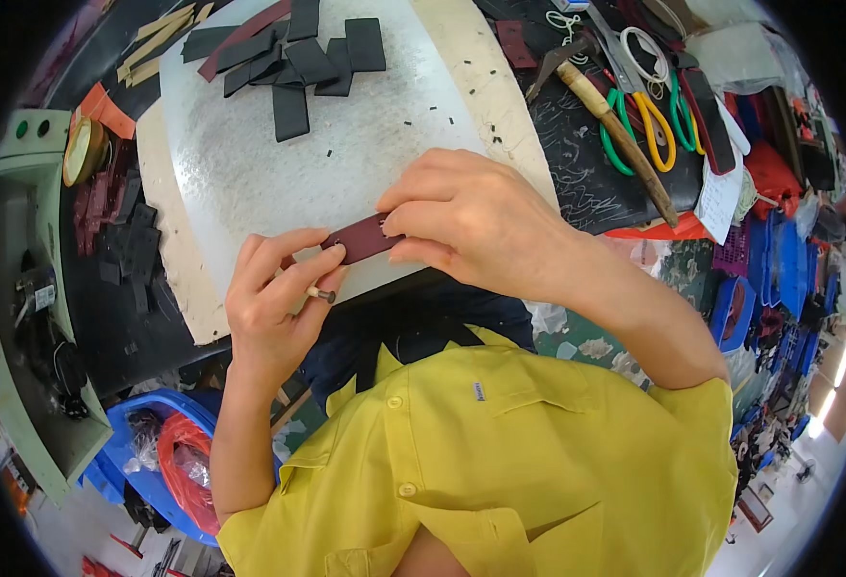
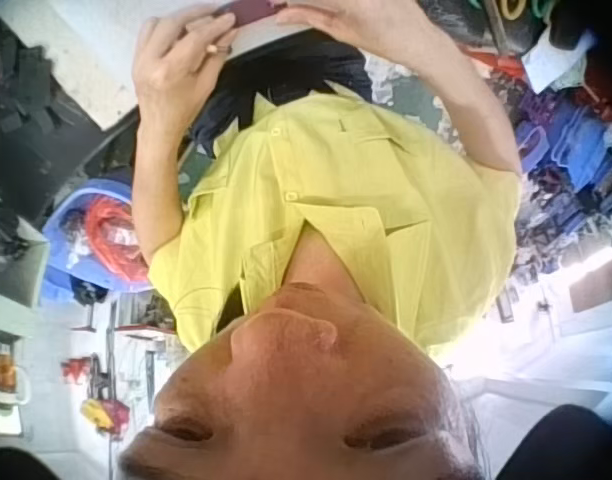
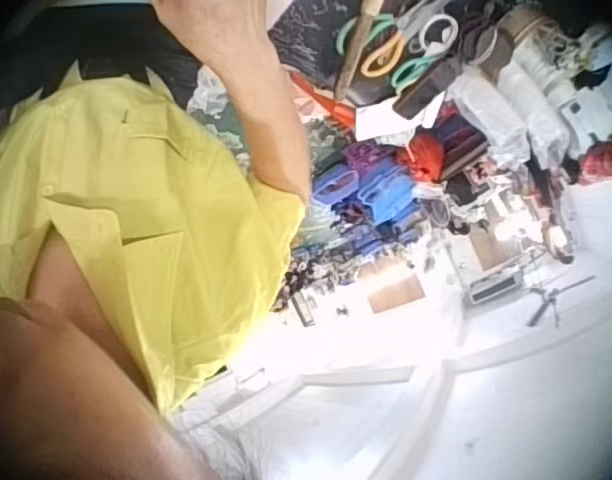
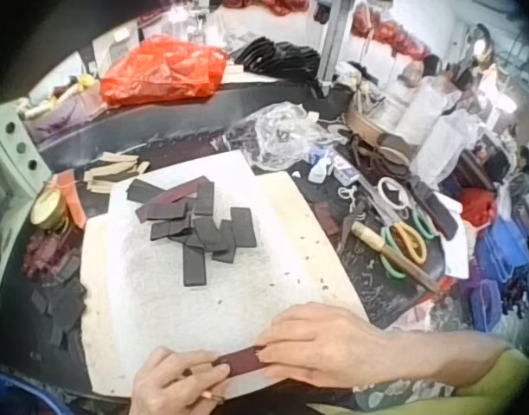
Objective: The person repeatedly places a black leather piece over a maroon leather piece, aligns pre-punched holes, inserts a metal pin, and hammers it in. They repeat this process for multiple pairs of leather pieces on a white work surface.
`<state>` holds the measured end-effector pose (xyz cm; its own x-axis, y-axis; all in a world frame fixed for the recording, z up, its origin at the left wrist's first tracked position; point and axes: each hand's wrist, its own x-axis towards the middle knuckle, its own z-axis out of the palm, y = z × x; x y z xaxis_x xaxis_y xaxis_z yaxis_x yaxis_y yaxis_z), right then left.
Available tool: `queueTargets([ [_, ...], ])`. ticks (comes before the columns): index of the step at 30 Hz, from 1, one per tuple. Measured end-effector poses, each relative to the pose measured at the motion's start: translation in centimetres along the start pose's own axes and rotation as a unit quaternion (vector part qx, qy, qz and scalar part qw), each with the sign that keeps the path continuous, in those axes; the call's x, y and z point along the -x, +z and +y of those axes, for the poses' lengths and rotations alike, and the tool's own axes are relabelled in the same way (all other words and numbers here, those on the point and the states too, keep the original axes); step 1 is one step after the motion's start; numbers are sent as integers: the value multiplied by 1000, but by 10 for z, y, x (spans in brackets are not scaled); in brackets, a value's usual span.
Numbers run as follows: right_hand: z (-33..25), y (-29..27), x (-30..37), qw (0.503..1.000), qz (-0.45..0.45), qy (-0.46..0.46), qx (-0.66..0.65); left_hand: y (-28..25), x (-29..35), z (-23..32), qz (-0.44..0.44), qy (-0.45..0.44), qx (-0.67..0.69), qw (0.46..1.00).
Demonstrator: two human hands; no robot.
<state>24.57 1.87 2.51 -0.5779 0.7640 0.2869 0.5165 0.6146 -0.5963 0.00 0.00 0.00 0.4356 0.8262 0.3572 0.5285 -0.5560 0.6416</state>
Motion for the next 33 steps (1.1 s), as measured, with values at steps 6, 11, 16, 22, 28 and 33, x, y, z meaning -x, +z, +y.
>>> queueTargets([
  [6,9,6,9,997,14,-46,54,8,-1,-1,28,27,-1,999],
  [11,10,10,9,996,22,-65,60,4,1,-1,24,29,-11,999],
  [16,14,12,6,995,20,-79,55,3,0,-1,19,28,-15,999],
  [22,15,12,5,994,12,-93,58,4,2,1,26,23,-25,999],
  [28,15,10,6,992,3,-100,73,-25,5,-11,184,-237,395,868],
  [33,14,8,7,993,-3,-95,74,-28,-8,3,270,-344,430,790],
])
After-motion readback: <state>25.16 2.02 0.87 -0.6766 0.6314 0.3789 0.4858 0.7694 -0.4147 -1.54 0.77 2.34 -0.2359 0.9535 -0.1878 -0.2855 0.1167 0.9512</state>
